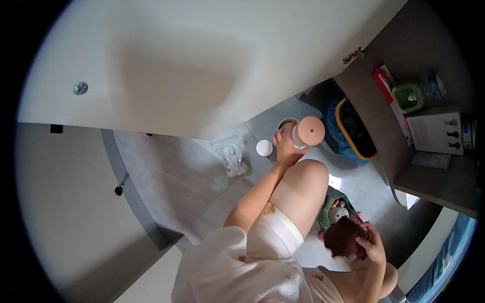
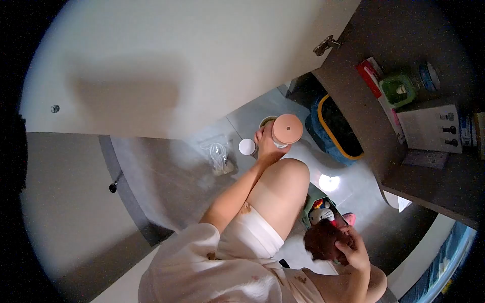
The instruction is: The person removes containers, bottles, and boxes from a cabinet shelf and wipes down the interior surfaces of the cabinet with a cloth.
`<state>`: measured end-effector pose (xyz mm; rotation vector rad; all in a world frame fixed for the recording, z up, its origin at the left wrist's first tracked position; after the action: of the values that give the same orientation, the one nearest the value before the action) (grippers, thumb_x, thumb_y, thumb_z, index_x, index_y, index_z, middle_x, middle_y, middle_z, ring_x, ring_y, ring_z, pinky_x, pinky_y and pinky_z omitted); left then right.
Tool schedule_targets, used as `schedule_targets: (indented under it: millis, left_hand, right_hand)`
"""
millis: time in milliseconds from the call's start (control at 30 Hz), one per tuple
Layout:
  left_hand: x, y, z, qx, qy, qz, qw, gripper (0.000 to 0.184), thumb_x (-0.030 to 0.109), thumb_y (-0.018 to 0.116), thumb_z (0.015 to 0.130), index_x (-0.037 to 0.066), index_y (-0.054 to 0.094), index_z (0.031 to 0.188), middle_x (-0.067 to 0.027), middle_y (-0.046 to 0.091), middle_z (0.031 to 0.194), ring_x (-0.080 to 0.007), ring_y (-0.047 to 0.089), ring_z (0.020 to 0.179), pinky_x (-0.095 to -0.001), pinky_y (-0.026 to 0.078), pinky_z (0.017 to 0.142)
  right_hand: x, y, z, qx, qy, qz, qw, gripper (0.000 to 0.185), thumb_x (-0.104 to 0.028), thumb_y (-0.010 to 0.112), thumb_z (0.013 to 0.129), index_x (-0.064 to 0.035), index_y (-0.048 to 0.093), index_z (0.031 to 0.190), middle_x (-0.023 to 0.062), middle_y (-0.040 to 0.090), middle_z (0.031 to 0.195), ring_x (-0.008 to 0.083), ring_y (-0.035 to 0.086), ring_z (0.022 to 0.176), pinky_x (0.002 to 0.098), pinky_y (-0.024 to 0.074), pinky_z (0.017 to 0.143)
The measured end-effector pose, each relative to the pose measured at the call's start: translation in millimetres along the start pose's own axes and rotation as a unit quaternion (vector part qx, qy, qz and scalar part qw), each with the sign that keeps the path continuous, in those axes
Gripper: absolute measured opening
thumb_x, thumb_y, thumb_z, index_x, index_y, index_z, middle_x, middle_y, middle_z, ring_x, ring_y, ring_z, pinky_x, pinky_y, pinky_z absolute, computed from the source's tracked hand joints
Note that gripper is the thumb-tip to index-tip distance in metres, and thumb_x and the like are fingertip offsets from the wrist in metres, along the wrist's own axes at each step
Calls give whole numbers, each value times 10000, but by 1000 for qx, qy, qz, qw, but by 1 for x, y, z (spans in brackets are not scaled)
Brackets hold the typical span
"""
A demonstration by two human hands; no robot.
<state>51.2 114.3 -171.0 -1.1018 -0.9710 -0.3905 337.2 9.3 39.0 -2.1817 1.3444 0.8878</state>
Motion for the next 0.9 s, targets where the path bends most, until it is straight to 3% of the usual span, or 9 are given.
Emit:
schedule_targets:
  millis: [167, 300, 367, 400, 467, 533, 633, 667, 900]
  left_hand:
    - [8, -8, -1, -8, -1, 11, 1000, 755, 205, 747, 506, 44, 388, 1150, -126, 472, 1099, -306, 369, 1076, -433, 202, 934]
    - [5, -10, -3, -25, 3, -4, 1000, 752, 204, 746, 507, 57, 390, 1153, -107, 473, 1104, -308, 368, 1086, -439, 206, 938]
    - [4, -8, -4, -14, 13, -11, 1000, 752, 205, 746, 506, 61, 392, 1154, -102, 472, 1107, -309, 367, 1090, -441, 207, 940]
    - [4, -7, -4, -6, 18, -5, 1000, 759, 200, 748, 503, 64, 390, 1158, -102, 467, 1117, -310, 365, 1091, -443, 209, 939]
    - [4, -6, -6, 3, 21, -1, 1000, 766, 196, 750, 499, 66, 387, 1161, -101, 462, 1126, -311, 363, 1092, -445, 211, 938]
    - [2, -7, -5, -9, 25, -7, 1000, 794, 189, 759, 486, 69, 380, 1173, -104, 452, 1143, -320, 358, 1094, -441, 220, 935]
    - [1, -7, -3, -17, -9, -26, 999, 814, 176, 762, 478, 73, 372, 1185, -109, 445, 1154, -330, 352, 1093, -430, 224, 936]
    - [1, -8, -3, -18, -11, -26, 999, 814, 176, 762, 478, 73, 372, 1185, -109, 445, 1154, -330, 352, 1093, -430, 224, 936]
    - [-2, -22, -8, -14, -29, -83, 996, 832, 164, 770, 468, 67, 365, 1189, -126, 437, 1156, -345, 344, 1083, -421, 268, 937]
  right_hand:
    - [-63, 4, 3, 40, -121, -126, 984, 301, -25, 487, 758, -19, 471, 1058, 27, 542, 810, 70, 480, 690, 180, 368, 580]
    - [-136, 38, 37, 47, -270, -435, 858, 500, 17, 499, 673, -78, 462, 1163, 194, 587, 914, 270, 606, 751, 302, 461, 643]
    - [-164, 63, 73, 25, -141, -536, 832, 650, -58, 532, 659, -109, 317, 1270, 232, 563, 861, 372, 560, 729, 421, 446, 655]
    - [-163, 73, 99, 30, -240, -577, 780, 723, -106, 566, 651, -140, 252, 1302, 201, 574, 813, 369, 565, 724, 438, 448, 634]
    - [-152, 89, 151, 50, -269, -629, 728, 751, -213, 623, 650, -173, 253, 1303, 183, 585, 802, 350, 578, 732, 430, 460, 625]
    - [-149, 109, 183, 50, -160, -683, 711, 827, -351, 659, 597, -190, 267, 1307, 162, 598, 854, 325, 586, 755, 395, 464, 644]
    - [-135, 118, 203, 77, -192, -657, 725, 825, -405, 679, 575, -173, 316, 1278, 153, 598, 851, 319, 585, 785, 400, 466, 654]
    - [-129, 116, 207, 93, -219, -654, 718, 787, -502, 633, 584, -199, 342, 1249, 163, 592, 872, 307, 596, 767, 395, 478, 644]
    - [-128, 83, 177, 139, -251, -558, 778, 692, -410, 661, 572, -146, 403, 1158, 152, 594, 901, 315, 586, 825, 402, 465, 695]
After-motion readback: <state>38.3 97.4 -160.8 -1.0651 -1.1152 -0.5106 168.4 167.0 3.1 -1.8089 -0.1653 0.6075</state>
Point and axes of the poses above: each hand's wrist, its own z-axis towards the middle knuckle, its own y-axis out of the palm, x = y × z, the point moved 3 cm from there along z, towards the middle knuckle
